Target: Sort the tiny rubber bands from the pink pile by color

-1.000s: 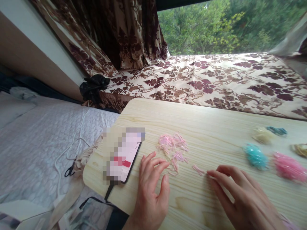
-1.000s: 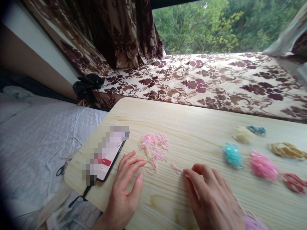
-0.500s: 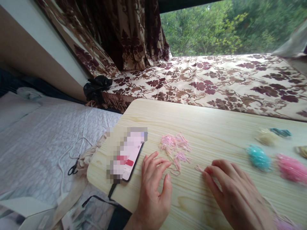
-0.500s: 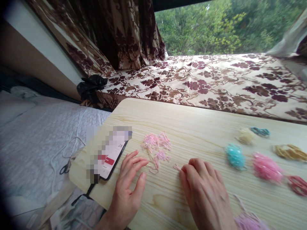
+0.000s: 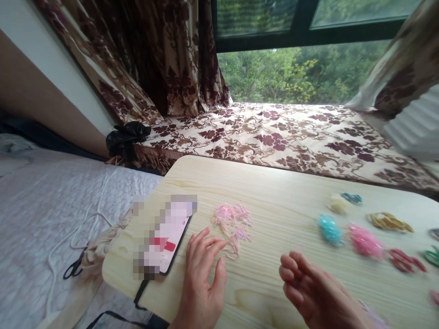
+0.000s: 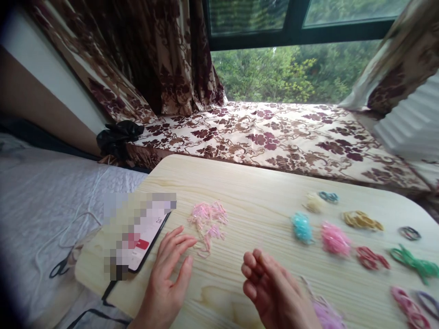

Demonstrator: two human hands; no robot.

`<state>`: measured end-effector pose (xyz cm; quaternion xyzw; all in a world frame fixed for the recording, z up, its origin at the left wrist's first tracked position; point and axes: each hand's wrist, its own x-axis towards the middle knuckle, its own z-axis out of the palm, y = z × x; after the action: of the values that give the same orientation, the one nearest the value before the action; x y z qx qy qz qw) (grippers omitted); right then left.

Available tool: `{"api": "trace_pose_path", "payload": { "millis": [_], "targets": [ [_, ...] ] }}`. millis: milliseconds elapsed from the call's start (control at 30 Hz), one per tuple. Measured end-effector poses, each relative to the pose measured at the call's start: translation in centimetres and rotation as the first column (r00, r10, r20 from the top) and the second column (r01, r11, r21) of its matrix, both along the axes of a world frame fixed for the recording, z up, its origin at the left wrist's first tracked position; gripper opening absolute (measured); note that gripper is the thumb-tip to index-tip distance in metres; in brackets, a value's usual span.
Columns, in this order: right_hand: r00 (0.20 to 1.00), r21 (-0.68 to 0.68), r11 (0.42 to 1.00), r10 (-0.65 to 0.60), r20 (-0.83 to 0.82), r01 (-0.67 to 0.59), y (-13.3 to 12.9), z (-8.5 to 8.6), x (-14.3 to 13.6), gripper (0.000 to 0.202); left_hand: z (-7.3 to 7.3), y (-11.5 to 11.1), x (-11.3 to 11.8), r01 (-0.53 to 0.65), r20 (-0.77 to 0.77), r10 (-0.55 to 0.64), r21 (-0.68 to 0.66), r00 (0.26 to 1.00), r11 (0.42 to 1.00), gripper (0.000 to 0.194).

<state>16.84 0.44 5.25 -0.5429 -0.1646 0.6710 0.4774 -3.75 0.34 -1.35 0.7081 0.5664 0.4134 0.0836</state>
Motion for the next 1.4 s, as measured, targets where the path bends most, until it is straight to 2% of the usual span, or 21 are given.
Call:
{"api": "trace_pose_path", "payload": {
  "millis": [67, 100, 133, 200, 233, 267, 300, 333, 400, 467, 533, 600, 700, 833, 900, 1033, 1167, 1400],
  "targets": [
    [0.992, -0.031, 0.999, -0.041, -0.117, 0.038, 0.1, -0.2, -0.4, 0.03, -0.1, 0.1, 0.0, 0.003, -0.01, -0.002, 0.028, 1.0, 1.0, 0.033],
    [0.992, -0.013, 1.0, -0.029, -0.121, 0.027, 0.1, -0.4, -0.4, 0.028, -0.1, 0.1, -0.1, 0.003, -0.014, -0.002, 0.036, 1.0, 0.999, 0.032],
    [0.997, 0.027, 1.0, 0.009, -0.077, -0.007, 0.0, -0.5, -0.2, 0.027, -0.2, 0.0, -0.1, 0.001, -0.016, 0.0, 0.041, 1.0, 0.999, 0.032],
    [0.975, 0.148, 0.979, 0.114, 0.191, -0.143, -0.1, -0.7, 1.1, 0.031, -0.4, 0.0, -0.2, -0.004, -0.021, 0.005, 0.049, 1.0, 0.999, 0.03],
    [0.909, 0.195, 0.954, 0.138, 0.393, -0.229, -0.2, -0.7, 2.2, 0.034, -0.5, 0.0, -0.3, -0.006, -0.023, 0.007, 0.054, 1.0, 0.999, 0.03],
    [0.793, 0.217, 0.925, 0.126, 0.596, -0.31, -0.2, -0.7, 3.6, 0.035, -0.6, 0.0, -0.4, -0.006, -0.025, 0.008, 0.061, 1.0, 0.998, 0.029],
    [0.636, 0.215, 0.899, 0.087, 0.767, -0.382, -0.3, -0.6, 5.2, 0.035, -0.7, 0.1, -0.4, -0.003, -0.028, 0.005, 0.07, 1.0, 0.998, 0.029],
    [0.472, 0.201, 0.902, 0.004, 0.881, -0.382, -0.3, -0.5, 7.0, 0.031, -0.8, 0.1, -0.4, 0.002, -0.032, 0.0, 0.078, 0.999, 0.997, 0.029],
    [0.22, 0.144, 0.909, -0.06, 0.974, -0.391, -0.2, -0.2, 10.6, 0.027, -0.9, 0.3, -0.5, 0.013, -0.041, -0.009, 0.09, 0.999, 0.996, 0.029],
    [0.02, 0.044, 0.933, -0.039, 0.999, -0.357, 0.1, 0.3, 13.4, 0.028, -1.0, 0.4, -0.5, 0.021, -0.049, -0.016, 0.101, 0.999, 0.995, 0.029],
    [-0.113, -0.006, 0.962, -0.026, 0.993, -0.274, 0.6, 0.8, 14.9, 0.033, -1.1, 0.4, -0.5, 0.027, -0.054, -0.021, 0.111, 0.998, 0.993, 0.028],
    [-0.184, -0.029, 0.97, -0.016, 0.983, -0.24, 1.2, 1.2, 15.4, 0.036, -1.2, 0.4, -0.5, 0.029, -0.056, -0.023, 0.112, 0.998, 0.993, 0.027],
    [-0.215, -0.049, 0.958, -0.014, 0.976, -0.284, 2.1, 1.6, 15.1, 0.034, -1.5, 0.4, -0.5, 0.022, -0.055, -0.016, 0.114, 0.998, 0.993, 0.026],
    [-0.209, -0.031, 0.944, -0.041, 0.977, -0.33, 1.8, 1.6, 14.9, 0.033, -1.6, 0.4, -0.6, 0.013, -0.063, -0.006, 0.111, 0.998, 0.994, 0.025],
    [-0.171, -0.032, 0.919, -0.039, 0.984, -0.393, 0.8, 1.4, 15.0, 0.034, -1.5, 0.4, -0.6, 0.014, -0.069, -0.007, 0.093, 0.998, 0.996, 0.025],
    [-0.084, -0.037, 0.826, -0.012, 0.996, -0.562, -2.4, 1.2, 14.9, 0.037, -1.1, 0.3, -0.5, 0.019, -0.069, -0.014, 0.064, 0.997, 0.998, 0.023],
    [-0.051, -0.053, 0.77, 0.027, 0.998, -0.636, -4.8, 1.1, 14.4, 0.039, -0.7, 0.3, -0.4, 0.024, -0.064, -0.021, 0.037, 0.998, 0.999, 0.022],
    [-0.071, -0.098, 0.773, 0.069, 0.995, -0.627, -5.5, 0.3, 14.4, 0.038, -0.6, 0.2, -0.4, 0.03, -0.083, -0.027, 0.035, 0.996, 0.999, 0.021]
  ]
}}
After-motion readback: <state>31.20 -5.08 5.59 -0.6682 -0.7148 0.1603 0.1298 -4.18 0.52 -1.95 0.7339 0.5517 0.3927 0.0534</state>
